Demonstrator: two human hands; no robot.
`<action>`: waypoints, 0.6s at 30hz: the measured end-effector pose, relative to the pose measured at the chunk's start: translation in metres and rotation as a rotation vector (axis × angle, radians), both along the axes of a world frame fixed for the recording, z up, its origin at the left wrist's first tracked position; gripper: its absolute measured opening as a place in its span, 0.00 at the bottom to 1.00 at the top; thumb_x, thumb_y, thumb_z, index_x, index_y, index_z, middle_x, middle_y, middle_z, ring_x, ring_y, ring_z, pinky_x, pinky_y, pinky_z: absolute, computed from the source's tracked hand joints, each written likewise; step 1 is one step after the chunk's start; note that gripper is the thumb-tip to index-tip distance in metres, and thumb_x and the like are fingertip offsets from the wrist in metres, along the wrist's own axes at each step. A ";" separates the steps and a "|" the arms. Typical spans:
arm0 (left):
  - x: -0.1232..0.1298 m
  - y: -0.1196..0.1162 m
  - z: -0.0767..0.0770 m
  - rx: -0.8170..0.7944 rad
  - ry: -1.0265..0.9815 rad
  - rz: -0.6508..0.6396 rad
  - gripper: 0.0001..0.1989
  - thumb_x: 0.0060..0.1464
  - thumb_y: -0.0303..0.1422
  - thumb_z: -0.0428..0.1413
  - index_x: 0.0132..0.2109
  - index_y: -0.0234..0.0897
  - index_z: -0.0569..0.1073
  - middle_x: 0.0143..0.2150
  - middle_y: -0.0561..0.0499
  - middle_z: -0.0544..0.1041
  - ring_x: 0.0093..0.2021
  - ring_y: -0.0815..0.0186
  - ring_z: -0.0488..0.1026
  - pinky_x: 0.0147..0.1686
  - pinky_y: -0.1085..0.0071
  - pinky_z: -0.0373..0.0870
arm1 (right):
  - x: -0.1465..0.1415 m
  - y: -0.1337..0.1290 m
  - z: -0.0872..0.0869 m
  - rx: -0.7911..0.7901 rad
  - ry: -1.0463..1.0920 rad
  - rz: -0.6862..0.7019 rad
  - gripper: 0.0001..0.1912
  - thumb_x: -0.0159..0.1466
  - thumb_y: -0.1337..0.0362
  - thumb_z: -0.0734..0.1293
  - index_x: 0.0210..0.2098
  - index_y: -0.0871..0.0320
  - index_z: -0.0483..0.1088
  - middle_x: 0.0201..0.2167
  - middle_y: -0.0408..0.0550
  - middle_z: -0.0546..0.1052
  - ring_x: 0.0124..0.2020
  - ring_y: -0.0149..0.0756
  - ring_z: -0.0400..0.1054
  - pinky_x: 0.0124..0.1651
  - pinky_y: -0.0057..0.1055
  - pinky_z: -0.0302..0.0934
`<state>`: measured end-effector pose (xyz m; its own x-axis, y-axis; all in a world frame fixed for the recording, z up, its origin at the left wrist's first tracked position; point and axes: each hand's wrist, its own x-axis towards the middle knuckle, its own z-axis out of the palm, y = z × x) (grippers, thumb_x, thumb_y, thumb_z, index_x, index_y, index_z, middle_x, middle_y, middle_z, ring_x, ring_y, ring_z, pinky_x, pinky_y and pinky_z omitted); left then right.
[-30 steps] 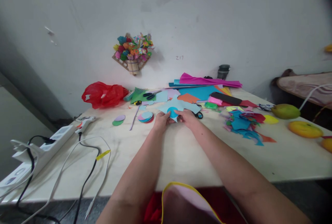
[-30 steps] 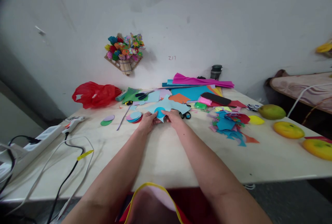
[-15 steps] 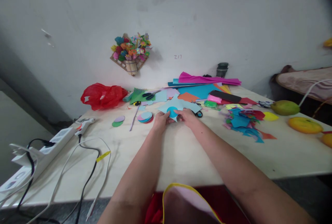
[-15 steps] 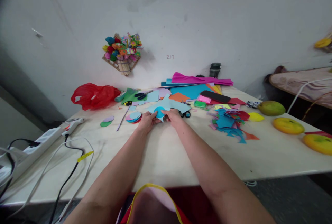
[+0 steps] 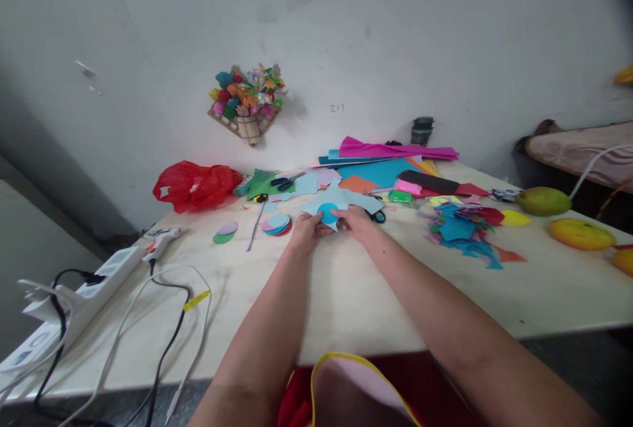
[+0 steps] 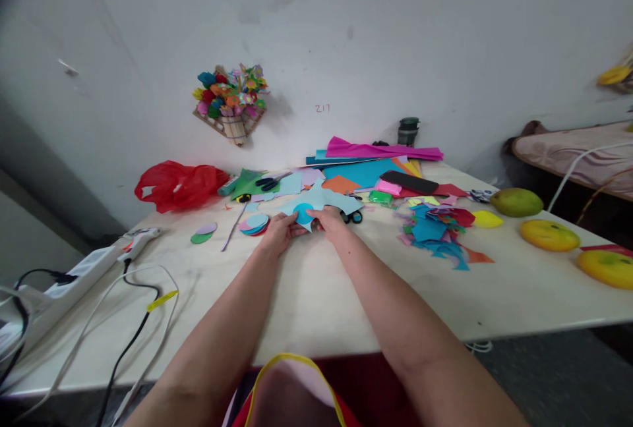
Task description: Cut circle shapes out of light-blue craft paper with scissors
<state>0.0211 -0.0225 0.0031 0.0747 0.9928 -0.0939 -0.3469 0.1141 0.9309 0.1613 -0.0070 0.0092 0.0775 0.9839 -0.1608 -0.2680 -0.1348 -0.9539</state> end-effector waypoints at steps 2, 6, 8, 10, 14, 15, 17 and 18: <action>0.000 0.000 0.000 0.001 -0.006 0.002 0.11 0.60 0.26 0.58 0.29 0.28 0.74 0.24 0.43 0.79 0.25 0.64 0.78 0.30 0.69 0.79 | 0.000 0.000 0.000 -0.001 -0.006 -0.005 0.22 0.52 0.75 0.78 0.18 0.56 0.60 0.13 0.40 0.69 0.15 0.26 0.60 0.15 0.23 0.47; 0.000 0.000 -0.001 -0.001 -0.035 0.025 0.09 0.59 0.27 0.60 0.30 0.28 0.74 0.25 0.44 0.79 0.24 0.65 0.77 0.29 0.69 0.78 | -0.001 0.001 -0.001 0.010 -0.012 -0.008 0.22 0.50 0.73 0.79 0.18 0.56 0.60 0.13 0.40 0.69 0.15 0.27 0.61 0.16 0.24 0.48; 0.000 0.001 -0.001 -0.004 -0.051 0.033 0.09 0.57 0.27 0.63 0.30 0.29 0.74 0.25 0.45 0.79 0.24 0.65 0.77 0.28 0.70 0.78 | -0.001 0.001 -0.001 0.008 -0.026 -0.019 0.23 0.50 0.73 0.79 0.18 0.56 0.60 0.12 0.40 0.69 0.15 0.27 0.61 0.16 0.24 0.48; 0.000 0.001 -0.001 -0.011 -0.058 0.042 0.10 0.54 0.28 0.65 0.30 0.30 0.73 0.25 0.46 0.78 0.23 0.66 0.76 0.27 0.70 0.78 | -0.001 0.001 -0.002 0.008 -0.040 -0.041 0.23 0.49 0.73 0.79 0.17 0.56 0.59 0.12 0.40 0.68 0.16 0.27 0.61 0.17 0.25 0.48; 0.002 0.001 0.000 -0.033 -0.045 0.061 0.13 0.52 0.29 0.68 0.30 0.31 0.70 0.25 0.47 0.78 0.23 0.66 0.76 0.28 0.70 0.78 | -0.001 0.001 -0.002 0.035 -0.046 -0.069 0.22 0.48 0.73 0.79 0.18 0.55 0.60 0.14 0.39 0.68 0.16 0.27 0.59 0.17 0.25 0.48; 0.002 0.001 0.001 -0.035 -0.038 0.064 0.13 0.52 0.29 0.68 0.30 0.31 0.70 0.25 0.47 0.78 0.23 0.67 0.76 0.29 0.69 0.79 | -0.001 0.001 -0.002 0.040 -0.047 -0.072 0.22 0.48 0.73 0.79 0.18 0.55 0.61 0.14 0.39 0.68 0.16 0.27 0.58 0.17 0.25 0.48; 0.003 0.000 0.001 -0.037 -0.026 0.071 0.12 0.53 0.28 0.67 0.30 0.32 0.70 0.24 0.47 0.77 0.23 0.67 0.76 0.30 0.69 0.79 | -0.001 0.001 -0.002 0.046 -0.046 -0.073 0.21 0.48 0.73 0.79 0.19 0.55 0.61 0.14 0.38 0.68 0.17 0.27 0.58 0.16 0.25 0.47; 0.003 0.000 0.001 -0.036 -0.021 0.072 0.12 0.54 0.28 0.66 0.30 0.32 0.69 0.24 0.48 0.77 0.23 0.67 0.76 0.31 0.69 0.79 | -0.001 0.001 -0.002 0.047 -0.044 -0.074 0.21 0.48 0.72 0.79 0.19 0.56 0.62 0.15 0.38 0.68 0.17 0.27 0.58 0.16 0.25 0.47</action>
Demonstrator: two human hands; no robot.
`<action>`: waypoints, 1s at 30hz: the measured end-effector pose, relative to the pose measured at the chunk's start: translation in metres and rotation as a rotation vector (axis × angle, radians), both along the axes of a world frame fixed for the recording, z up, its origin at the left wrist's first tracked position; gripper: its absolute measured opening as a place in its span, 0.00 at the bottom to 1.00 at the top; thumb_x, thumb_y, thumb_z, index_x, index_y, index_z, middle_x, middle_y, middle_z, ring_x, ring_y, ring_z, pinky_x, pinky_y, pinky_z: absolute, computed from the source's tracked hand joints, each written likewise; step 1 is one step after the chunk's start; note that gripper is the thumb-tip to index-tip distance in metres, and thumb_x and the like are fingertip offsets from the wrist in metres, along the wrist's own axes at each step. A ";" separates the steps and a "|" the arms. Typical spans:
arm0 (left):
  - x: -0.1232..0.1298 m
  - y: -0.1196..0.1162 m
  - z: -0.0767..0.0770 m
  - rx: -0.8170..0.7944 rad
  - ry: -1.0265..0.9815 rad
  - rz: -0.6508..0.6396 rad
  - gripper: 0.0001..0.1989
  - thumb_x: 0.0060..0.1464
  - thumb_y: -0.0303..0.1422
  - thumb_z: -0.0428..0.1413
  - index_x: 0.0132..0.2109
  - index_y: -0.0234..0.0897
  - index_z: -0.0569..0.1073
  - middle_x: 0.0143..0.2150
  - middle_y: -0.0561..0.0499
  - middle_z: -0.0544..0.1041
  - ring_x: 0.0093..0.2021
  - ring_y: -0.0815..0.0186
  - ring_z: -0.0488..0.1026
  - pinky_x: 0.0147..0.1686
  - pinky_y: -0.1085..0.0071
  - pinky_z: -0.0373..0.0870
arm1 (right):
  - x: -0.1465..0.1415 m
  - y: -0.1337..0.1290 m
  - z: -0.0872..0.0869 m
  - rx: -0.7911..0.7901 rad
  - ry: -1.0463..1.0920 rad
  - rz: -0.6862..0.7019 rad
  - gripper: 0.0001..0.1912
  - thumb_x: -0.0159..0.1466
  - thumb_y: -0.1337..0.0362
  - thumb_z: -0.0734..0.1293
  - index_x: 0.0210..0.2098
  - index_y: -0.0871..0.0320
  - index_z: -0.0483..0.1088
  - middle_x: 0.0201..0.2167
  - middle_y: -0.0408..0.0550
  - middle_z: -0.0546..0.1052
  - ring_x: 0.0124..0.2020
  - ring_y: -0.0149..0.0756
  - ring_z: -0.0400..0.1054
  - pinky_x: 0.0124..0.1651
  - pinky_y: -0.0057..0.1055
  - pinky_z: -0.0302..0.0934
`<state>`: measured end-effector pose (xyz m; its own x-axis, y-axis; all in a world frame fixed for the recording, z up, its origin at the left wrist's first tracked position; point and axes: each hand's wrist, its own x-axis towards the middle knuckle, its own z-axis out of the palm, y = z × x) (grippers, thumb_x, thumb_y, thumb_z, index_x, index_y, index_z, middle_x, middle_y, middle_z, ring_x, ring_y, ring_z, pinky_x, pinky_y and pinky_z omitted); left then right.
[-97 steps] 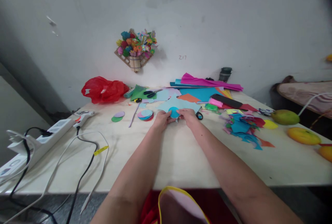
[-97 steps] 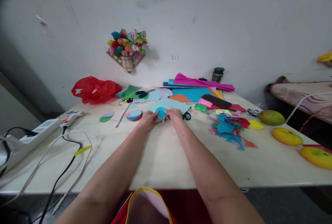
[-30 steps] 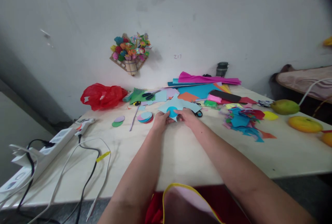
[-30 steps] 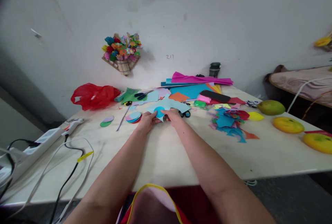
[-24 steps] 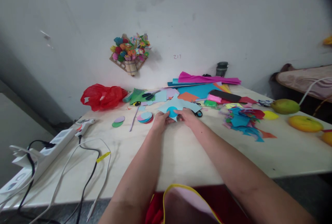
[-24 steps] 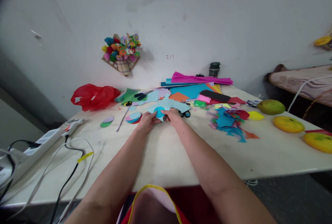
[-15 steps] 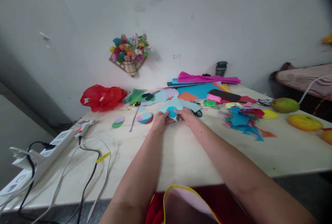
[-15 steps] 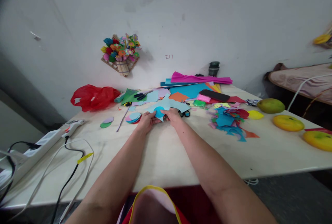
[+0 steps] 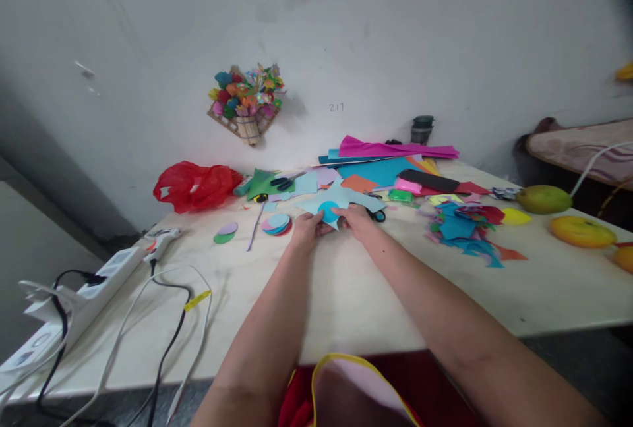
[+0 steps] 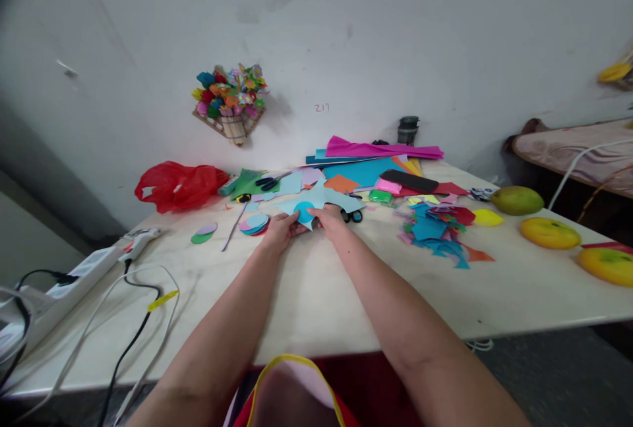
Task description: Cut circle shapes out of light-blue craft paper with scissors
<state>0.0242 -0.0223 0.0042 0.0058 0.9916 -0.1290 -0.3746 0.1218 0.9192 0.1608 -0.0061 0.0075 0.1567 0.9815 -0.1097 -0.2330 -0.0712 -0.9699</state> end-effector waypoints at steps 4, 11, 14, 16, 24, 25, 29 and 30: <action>0.000 -0.001 0.001 0.009 0.006 -0.013 0.14 0.53 0.28 0.67 0.28 0.32 0.69 0.24 0.47 0.77 0.23 0.67 0.76 0.30 0.70 0.78 | 0.000 -0.001 0.002 0.004 0.012 -0.004 0.21 0.46 0.72 0.79 0.19 0.56 0.61 0.15 0.38 0.68 0.17 0.26 0.59 0.16 0.24 0.48; -0.003 -0.005 0.005 0.015 -0.035 -0.041 0.11 0.58 0.27 0.62 0.29 0.31 0.71 0.25 0.46 0.77 0.24 0.65 0.77 0.31 0.68 0.79 | -0.001 -0.002 0.005 0.005 0.020 -0.022 0.20 0.47 0.73 0.78 0.19 0.57 0.62 0.15 0.39 0.69 0.16 0.25 0.59 0.16 0.24 0.48; -0.003 -0.004 0.004 0.017 -0.039 -0.038 0.11 0.62 0.30 0.58 0.31 0.29 0.74 0.25 0.44 0.78 0.25 0.65 0.77 0.32 0.67 0.79 | -0.001 -0.002 0.005 -0.001 0.014 -0.036 0.23 0.47 0.74 0.79 0.17 0.56 0.59 0.14 0.37 0.67 0.16 0.25 0.57 0.16 0.24 0.49; -0.002 -0.002 0.002 0.021 -0.042 -0.038 0.13 0.62 0.35 0.59 0.33 0.29 0.76 0.26 0.43 0.78 0.26 0.64 0.77 0.34 0.65 0.79 | -0.001 -0.002 0.005 0.005 0.014 -0.037 0.24 0.46 0.74 0.79 0.17 0.55 0.58 0.13 0.37 0.66 0.16 0.25 0.58 0.16 0.24 0.49; 0.002 0.001 0.001 -0.023 -0.098 -0.022 0.18 0.61 0.44 0.60 0.34 0.30 0.75 0.29 0.41 0.79 0.31 0.60 0.80 0.40 0.62 0.80 | 0.000 0.000 0.003 0.004 0.004 -0.033 0.22 0.45 0.72 0.80 0.18 0.56 0.61 0.14 0.38 0.68 0.16 0.25 0.58 0.16 0.24 0.49; 0.003 0.000 0.002 -0.030 -0.109 -0.016 0.18 0.61 0.43 0.60 0.34 0.30 0.75 0.29 0.42 0.79 0.32 0.60 0.80 0.40 0.62 0.80 | 0.000 0.001 0.003 0.006 0.005 -0.031 0.21 0.46 0.72 0.80 0.18 0.56 0.62 0.14 0.38 0.68 0.16 0.25 0.58 0.16 0.24 0.49; 0.004 -0.002 0.005 -0.036 -0.124 -0.019 0.10 0.58 0.33 0.64 0.35 0.30 0.75 0.31 0.43 0.80 0.33 0.62 0.79 0.40 0.64 0.80 | 0.000 0.001 0.002 0.011 0.001 -0.028 0.19 0.46 0.71 0.79 0.18 0.57 0.64 0.14 0.38 0.69 0.16 0.25 0.58 0.16 0.24 0.49; 0.005 -0.003 0.005 -0.030 -0.125 -0.022 0.08 0.56 0.31 0.65 0.35 0.30 0.75 0.31 0.44 0.80 0.32 0.63 0.79 0.40 0.64 0.80 | 0.000 0.001 0.002 0.012 -0.003 -0.029 0.18 0.46 0.71 0.79 0.18 0.57 0.64 0.14 0.38 0.69 0.16 0.25 0.58 0.17 0.24 0.49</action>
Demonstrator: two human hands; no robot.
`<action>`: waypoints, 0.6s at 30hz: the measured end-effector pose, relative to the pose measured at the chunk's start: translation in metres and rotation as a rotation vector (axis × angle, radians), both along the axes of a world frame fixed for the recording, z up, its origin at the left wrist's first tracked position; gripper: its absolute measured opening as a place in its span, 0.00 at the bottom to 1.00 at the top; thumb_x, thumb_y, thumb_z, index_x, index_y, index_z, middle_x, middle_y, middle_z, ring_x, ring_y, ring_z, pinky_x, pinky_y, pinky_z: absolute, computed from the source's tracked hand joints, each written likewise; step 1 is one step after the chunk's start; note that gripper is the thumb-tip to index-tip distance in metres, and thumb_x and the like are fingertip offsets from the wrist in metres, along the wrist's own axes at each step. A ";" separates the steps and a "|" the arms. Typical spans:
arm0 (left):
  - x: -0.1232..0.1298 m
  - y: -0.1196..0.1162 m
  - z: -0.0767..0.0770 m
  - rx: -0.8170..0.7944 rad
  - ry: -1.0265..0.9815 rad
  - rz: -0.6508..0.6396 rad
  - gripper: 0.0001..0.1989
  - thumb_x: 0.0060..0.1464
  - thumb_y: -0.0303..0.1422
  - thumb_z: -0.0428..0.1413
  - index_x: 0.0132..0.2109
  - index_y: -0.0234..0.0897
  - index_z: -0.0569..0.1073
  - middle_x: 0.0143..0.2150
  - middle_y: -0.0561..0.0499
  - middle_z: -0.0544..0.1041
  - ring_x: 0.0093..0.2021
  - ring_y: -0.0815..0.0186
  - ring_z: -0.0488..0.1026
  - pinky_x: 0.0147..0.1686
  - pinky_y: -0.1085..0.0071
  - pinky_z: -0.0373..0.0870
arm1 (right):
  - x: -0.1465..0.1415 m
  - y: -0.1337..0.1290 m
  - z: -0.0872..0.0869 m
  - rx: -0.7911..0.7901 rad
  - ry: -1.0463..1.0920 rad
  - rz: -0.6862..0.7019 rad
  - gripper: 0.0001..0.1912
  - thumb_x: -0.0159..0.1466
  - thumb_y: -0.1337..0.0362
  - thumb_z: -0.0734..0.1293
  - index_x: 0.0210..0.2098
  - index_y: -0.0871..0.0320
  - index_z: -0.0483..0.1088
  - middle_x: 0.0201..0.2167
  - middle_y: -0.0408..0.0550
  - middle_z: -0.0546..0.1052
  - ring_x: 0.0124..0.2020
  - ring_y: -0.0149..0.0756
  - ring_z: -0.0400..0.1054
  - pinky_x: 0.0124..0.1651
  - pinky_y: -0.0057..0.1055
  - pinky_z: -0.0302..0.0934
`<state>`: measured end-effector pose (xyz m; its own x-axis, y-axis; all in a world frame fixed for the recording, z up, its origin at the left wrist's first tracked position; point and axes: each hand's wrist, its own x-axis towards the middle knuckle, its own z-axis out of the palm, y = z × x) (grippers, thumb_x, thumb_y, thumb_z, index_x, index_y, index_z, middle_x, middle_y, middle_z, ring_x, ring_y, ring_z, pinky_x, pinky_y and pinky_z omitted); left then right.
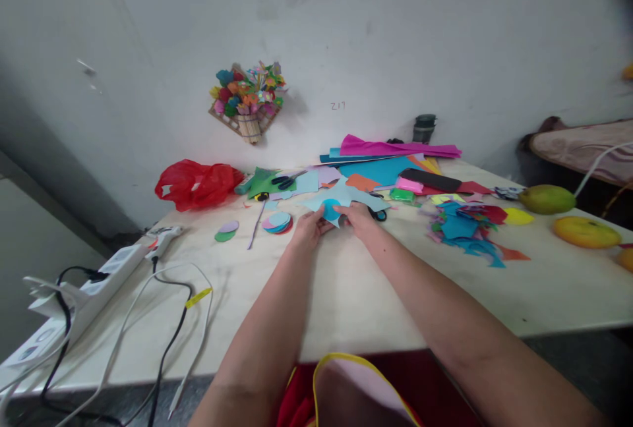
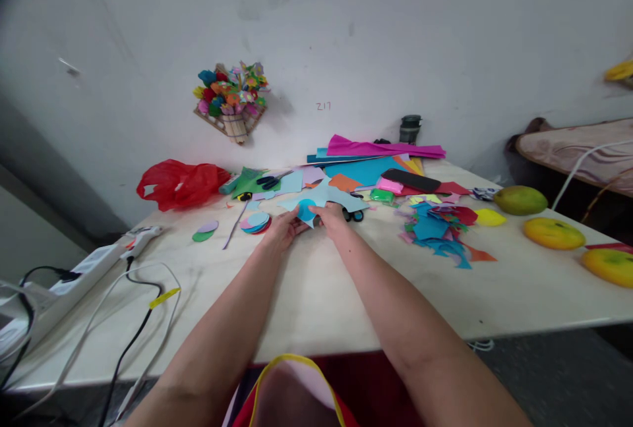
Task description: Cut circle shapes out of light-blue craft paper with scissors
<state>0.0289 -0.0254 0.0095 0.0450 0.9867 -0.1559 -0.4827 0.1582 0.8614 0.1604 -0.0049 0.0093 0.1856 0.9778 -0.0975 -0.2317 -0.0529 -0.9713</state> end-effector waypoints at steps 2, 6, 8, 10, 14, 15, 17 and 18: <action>0.002 -0.002 0.001 0.014 -0.005 0.008 0.07 0.53 0.26 0.66 0.33 0.30 0.75 0.32 0.44 0.80 0.32 0.64 0.78 0.40 0.65 0.80 | 0.000 0.000 0.000 0.003 -0.007 -0.003 0.18 0.45 0.70 0.80 0.19 0.58 0.65 0.14 0.38 0.69 0.16 0.25 0.59 0.17 0.24 0.49; 0.004 -0.003 0.001 -0.001 -0.012 0.050 0.09 0.52 0.21 0.64 0.28 0.31 0.72 0.30 0.47 0.79 0.32 0.66 0.78 0.38 0.68 0.79 | 0.000 -0.001 0.000 0.008 0.000 0.003 0.19 0.43 0.68 0.81 0.20 0.58 0.65 0.15 0.38 0.70 0.17 0.26 0.60 0.18 0.24 0.50; 0.004 -0.002 0.001 -0.014 -0.003 0.052 0.09 0.52 0.21 0.64 0.28 0.32 0.72 0.29 0.47 0.78 0.30 0.66 0.76 0.36 0.69 0.78 | 0.000 -0.002 0.001 0.005 0.002 0.000 0.21 0.43 0.68 0.81 0.18 0.57 0.62 0.14 0.37 0.68 0.17 0.25 0.59 0.18 0.24 0.50; 0.004 -0.001 -0.001 -0.006 0.006 0.034 0.07 0.52 0.21 0.64 0.29 0.31 0.74 0.29 0.47 0.78 0.28 0.67 0.76 0.33 0.70 0.77 | -0.002 -0.004 0.002 -0.002 -0.002 0.006 0.23 0.43 0.69 0.81 0.17 0.57 0.60 0.14 0.36 0.67 0.16 0.24 0.57 0.19 0.24 0.50; 0.003 0.001 -0.005 0.052 -0.001 0.006 0.04 0.52 0.22 0.64 0.33 0.29 0.76 0.29 0.47 0.79 0.28 0.67 0.76 0.32 0.70 0.77 | -0.004 -0.006 0.003 -0.005 0.008 0.034 0.23 0.44 0.70 0.80 0.18 0.56 0.60 0.13 0.35 0.66 0.15 0.23 0.57 0.18 0.23 0.50; 0.002 0.002 -0.006 0.061 -0.002 0.008 0.05 0.51 0.23 0.65 0.34 0.29 0.76 0.30 0.47 0.79 0.28 0.66 0.76 0.32 0.70 0.77 | -0.005 -0.006 0.003 -0.007 0.016 0.038 0.23 0.44 0.70 0.80 0.18 0.56 0.60 0.13 0.36 0.66 0.15 0.23 0.57 0.18 0.24 0.50; 0.002 0.004 -0.010 0.074 0.003 0.010 0.06 0.50 0.24 0.66 0.35 0.29 0.76 0.30 0.47 0.79 0.28 0.66 0.77 0.32 0.70 0.78 | -0.005 -0.007 0.004 -0.012 0.036 0.054 0.21 0.45 0.70 0.80 0.19 0.57 0.61 0.13 0.37 0.67 0.15 0.24 0.59 0.18 0.23 0.50; 0.002 0.005 -0.012 0.083 0.010 0.009 0.07 0.50 0.24 0.66 0.35 0.29 0.76 0.30 0.47 0.79 0.28 0.65 0.77 0.32 0.69 0.78 | -0.006 -0.007 0.004 -0.015 0.042 0.069 0.20 0.45 0.71 0.79 0.20 0.57 0.62 0.14 0.37 0.68 0.14 0.24 0.59 0.18 0.23 0.50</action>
